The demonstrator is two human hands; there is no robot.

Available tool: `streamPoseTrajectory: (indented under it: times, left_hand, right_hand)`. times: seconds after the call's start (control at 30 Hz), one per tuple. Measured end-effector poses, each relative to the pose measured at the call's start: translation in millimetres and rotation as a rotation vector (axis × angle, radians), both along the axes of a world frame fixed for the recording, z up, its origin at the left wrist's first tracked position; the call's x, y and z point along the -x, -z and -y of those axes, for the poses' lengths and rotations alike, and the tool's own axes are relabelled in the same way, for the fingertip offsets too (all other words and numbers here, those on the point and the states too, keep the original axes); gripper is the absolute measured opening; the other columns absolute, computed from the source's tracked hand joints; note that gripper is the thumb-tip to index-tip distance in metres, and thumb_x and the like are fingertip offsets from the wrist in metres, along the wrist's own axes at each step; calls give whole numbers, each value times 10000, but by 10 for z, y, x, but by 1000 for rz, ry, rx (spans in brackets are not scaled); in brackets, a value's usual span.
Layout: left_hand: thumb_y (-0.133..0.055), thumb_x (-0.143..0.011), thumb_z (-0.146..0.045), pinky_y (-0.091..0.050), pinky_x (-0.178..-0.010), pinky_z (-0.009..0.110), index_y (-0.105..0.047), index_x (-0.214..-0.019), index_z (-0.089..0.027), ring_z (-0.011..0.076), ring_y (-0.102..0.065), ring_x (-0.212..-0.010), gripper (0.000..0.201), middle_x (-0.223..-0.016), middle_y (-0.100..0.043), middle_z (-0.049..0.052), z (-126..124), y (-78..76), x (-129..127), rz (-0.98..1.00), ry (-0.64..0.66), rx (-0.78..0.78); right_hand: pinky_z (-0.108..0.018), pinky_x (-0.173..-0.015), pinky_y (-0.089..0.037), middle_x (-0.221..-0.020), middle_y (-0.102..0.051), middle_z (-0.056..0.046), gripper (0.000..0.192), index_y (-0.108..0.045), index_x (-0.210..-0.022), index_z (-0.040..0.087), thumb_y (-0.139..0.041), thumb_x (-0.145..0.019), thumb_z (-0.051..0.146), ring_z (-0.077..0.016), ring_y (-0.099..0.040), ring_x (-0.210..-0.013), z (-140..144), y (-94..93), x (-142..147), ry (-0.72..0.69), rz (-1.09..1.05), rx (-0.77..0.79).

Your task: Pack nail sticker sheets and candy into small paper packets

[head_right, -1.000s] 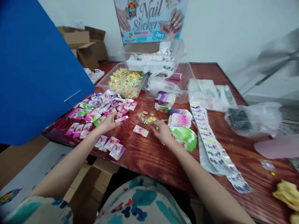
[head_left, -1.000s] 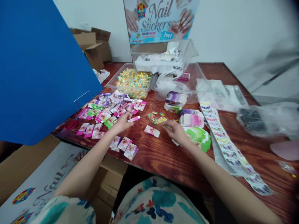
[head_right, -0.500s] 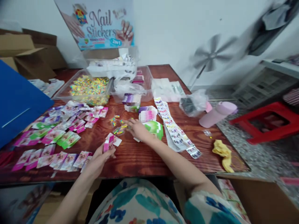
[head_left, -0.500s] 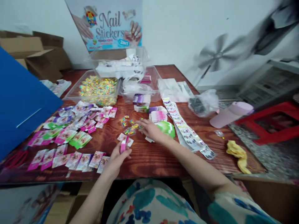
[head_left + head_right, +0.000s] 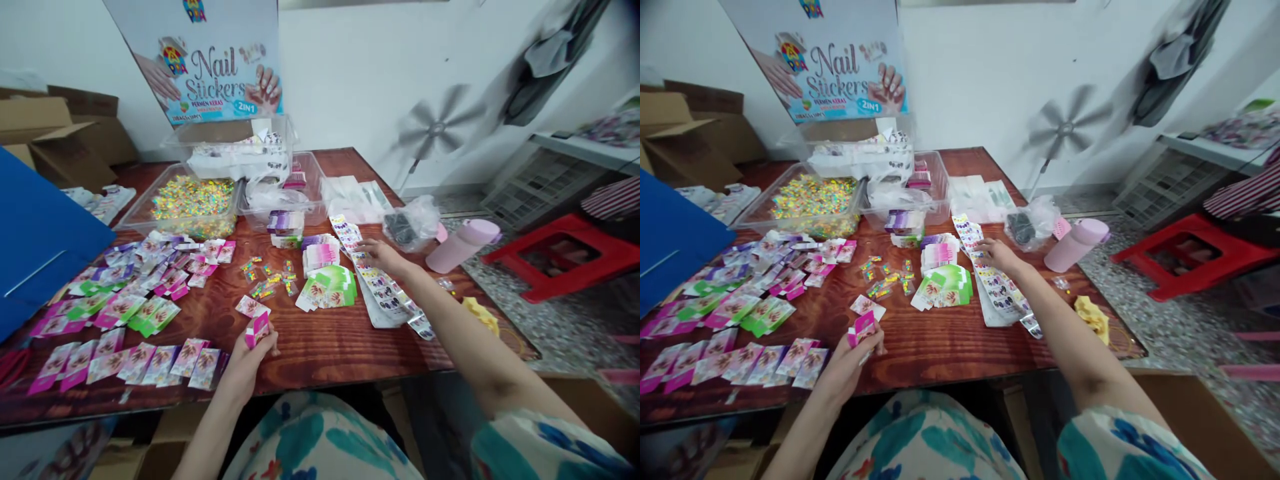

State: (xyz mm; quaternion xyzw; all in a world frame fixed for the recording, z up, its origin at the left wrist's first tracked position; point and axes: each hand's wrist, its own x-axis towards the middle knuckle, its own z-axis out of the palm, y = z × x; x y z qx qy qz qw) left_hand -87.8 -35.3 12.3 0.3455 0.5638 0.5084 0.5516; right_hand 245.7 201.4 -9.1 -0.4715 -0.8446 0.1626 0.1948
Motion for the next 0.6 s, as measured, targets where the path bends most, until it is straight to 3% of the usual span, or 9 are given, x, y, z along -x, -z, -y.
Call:
streamPoseTrajectory:
  times: [0.1, 0.2, 0.3, 0.37, 0.47, 0.53, 0.6]
  left_hand:
    - [-713, -735, -338, -460, -630, 235, -582, -768, -174, 105, -521, -583, 213, -618, -558, -44, 12, 17, -24, -8, 0, -25]
    - [-707, -760, -320, -470, -695, 238, -582, -796, -179, 112, -559, -662, 191, -698, -586, -33, 24, -47, -40, -62, -10, -88]
    - [-696, -785, -301, -468, -800, 256, -589, -830, -183, 136, -599, -799, 166, -830, -633, -3, -17, -211, -114, -131, 22, -197]
    - [-705, -780, -293, -456, -879, 281, -599, -874, -186, 166, -610, -929, 178, -989, -662, 33, -84, -339, -219, -156, 69, -273]
    - [-763, -717, -277, -446, -927, 299, -587, -883, -190, 199, -594, -1054, 257, -1161, -638, 60, -205, -457, -415, -96, 113, -353]
    - [-779, -695, -271, -472, -831, 269, -552, -836, -194, 172, -618, -935, 278, -1047, -659, 33, -263, -451, -510, -6, 107, -341]
    - [-773, -703, -266, -458, -705, 224, -530, -796, -192, 118, -586, -741, 271, -834, -632, -18, -284, -390, -539, 21, 62, -312]
  right_hand:
    - [-453, -936, -446, -1038, -716, -134, 146, -752, -831, 157, -737, -758, 283, -283, -636, -1018, -26, -41, -14, 60, -47, -40]
    - [-388, -803, -490, -896, -723, -121, 283, -727, -779, 141, -646, -838, 405, -241, -654, -836, 87, -226, -62, 115, -109, -69]
    - [-316, -647, -480, -755, -706, -70, 400, -718, -808, 152, -585, -856, 526, -190, -614, -664, 407, -549, 17, 143, -279, -43]
    - [-289, -626, -478, -760, -704, -54, 398, -710, -801, 156, -646, -804, 549, -175, -610, -661, 680, -776, 202, 100, -486, 53]
    - [-266, -593, -485, -731, -701, -40, 366, -712, -788, 150, -715, -757, 515, -161, -616, -637, 1040, -978, 609, -60, -640, 332]
    - [-258, -558, -485, -723, -699, -34, 363, -711, -806, 150, -704, -771, 511, -154, -616, -612, 1195, -969, 871, -104, -696, 431]
    - [-254, -536, -478, -702, -690, -28, 344, -711, -821, 154, -687, -795, 496, -150, -609, -590, 1284, -866, 1071, -78, -696, 361]
